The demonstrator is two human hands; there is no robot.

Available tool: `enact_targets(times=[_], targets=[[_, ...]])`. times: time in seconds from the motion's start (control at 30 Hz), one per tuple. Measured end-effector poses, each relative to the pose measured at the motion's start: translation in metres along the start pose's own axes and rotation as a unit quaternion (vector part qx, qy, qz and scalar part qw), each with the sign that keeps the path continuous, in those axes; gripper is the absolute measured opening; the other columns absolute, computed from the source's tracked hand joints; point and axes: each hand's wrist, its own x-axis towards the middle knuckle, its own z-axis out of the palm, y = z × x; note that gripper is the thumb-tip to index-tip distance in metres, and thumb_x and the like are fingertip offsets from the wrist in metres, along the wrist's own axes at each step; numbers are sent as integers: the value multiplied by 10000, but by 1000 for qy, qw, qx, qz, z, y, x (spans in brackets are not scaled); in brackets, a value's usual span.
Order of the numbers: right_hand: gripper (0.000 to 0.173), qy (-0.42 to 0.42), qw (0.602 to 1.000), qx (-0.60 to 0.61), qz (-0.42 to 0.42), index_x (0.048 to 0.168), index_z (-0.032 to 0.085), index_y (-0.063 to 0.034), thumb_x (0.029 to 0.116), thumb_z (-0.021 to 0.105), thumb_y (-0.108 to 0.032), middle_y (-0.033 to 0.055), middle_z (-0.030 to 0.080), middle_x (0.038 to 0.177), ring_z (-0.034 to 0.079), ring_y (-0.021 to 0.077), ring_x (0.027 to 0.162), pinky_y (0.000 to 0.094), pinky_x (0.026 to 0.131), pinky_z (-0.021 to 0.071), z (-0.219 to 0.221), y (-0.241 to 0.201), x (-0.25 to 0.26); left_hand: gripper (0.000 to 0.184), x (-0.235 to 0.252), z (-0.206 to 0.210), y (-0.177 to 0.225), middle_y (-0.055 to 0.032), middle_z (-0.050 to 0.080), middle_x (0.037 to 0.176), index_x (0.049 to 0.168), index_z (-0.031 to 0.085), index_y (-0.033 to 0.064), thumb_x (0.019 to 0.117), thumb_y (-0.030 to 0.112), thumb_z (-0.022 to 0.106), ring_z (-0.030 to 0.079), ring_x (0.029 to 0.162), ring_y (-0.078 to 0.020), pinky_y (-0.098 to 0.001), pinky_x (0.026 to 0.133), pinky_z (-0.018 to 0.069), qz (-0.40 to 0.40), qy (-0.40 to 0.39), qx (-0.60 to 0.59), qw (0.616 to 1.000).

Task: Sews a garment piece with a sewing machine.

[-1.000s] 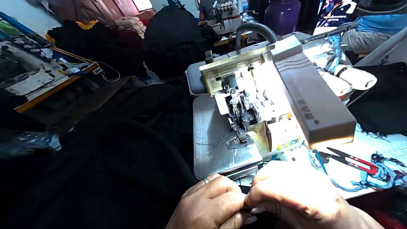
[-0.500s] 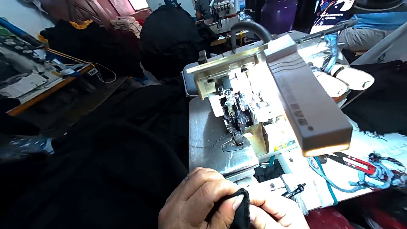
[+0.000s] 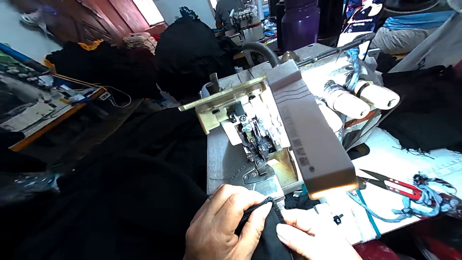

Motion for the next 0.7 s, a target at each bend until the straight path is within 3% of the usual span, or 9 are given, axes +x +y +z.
enact_targets(times=[0.13,0.23,0.37,0.47,0.57,0.63,0.7], targets=[[175,2,995,82,50,1104,647,-21,959,554,9,-106,680,830,626,-60,741,152,693,522,-2,0,1,161,4,6,0,-56,693,802,833,734,58,911,189,683,613,847,-24,-108,781,444,-16,0,38,999],[216,1,993,91,72,1166,603,-26,959,547,-5,-111,680,820,626,-59,741,159,691,511,-3,-3,1,146,7,6,3,-55,697,792,827,757,73,881,187,684,622,817,-51,-147,753,461,-45,-20,66,997],[174,-12,981,155,112,962,657,-104,981,519,1,-121,668,775,606,-69,688,129,644,501,-5,0,6,143,11,6,4,-27,682,791,810,746,93,865,208,680,612,792,-60,-202,729,457,-74,-31,83,993],[173,2,986,128,106,920,666,-104,980,536,-7,-132,644,755,543,-90,616,105,577,451,-2,1,7,151,10,5,-2,-10,684,819,833,741,84,884,216,689,604,836,1,-126,776,460,-62,-24,17,998],[184,5,993,117,32,1060,705,-13,945,569,35,-70,713,986,658,-51,877,158,814,556,-3,4,4,189,7,-6,-8,-13,680,890,913,721,88,976,258,668,609,941,12,-117,856,465,-31,-76,-81,993],[219,-3,994,113,-3,1126,674,-15,942,576,51,-86,725,993,666,-49,875,165,806,559,-5,2,3,193,5,-12,-11,9,662,929,954,694,102,1003,282,644,601,979,34,-107,886,465,-19,-91,-117,989],[213,-12,995,92,-32,1110,686,-15,939,580,57,-104,723,988,651,-73,852,142,781,551,-8,-1,2,180,3,-16,-11,32,656,955,968,686,112,1001,284,643,592,994,63,-84,894,461,-19,-92,-127,987]])
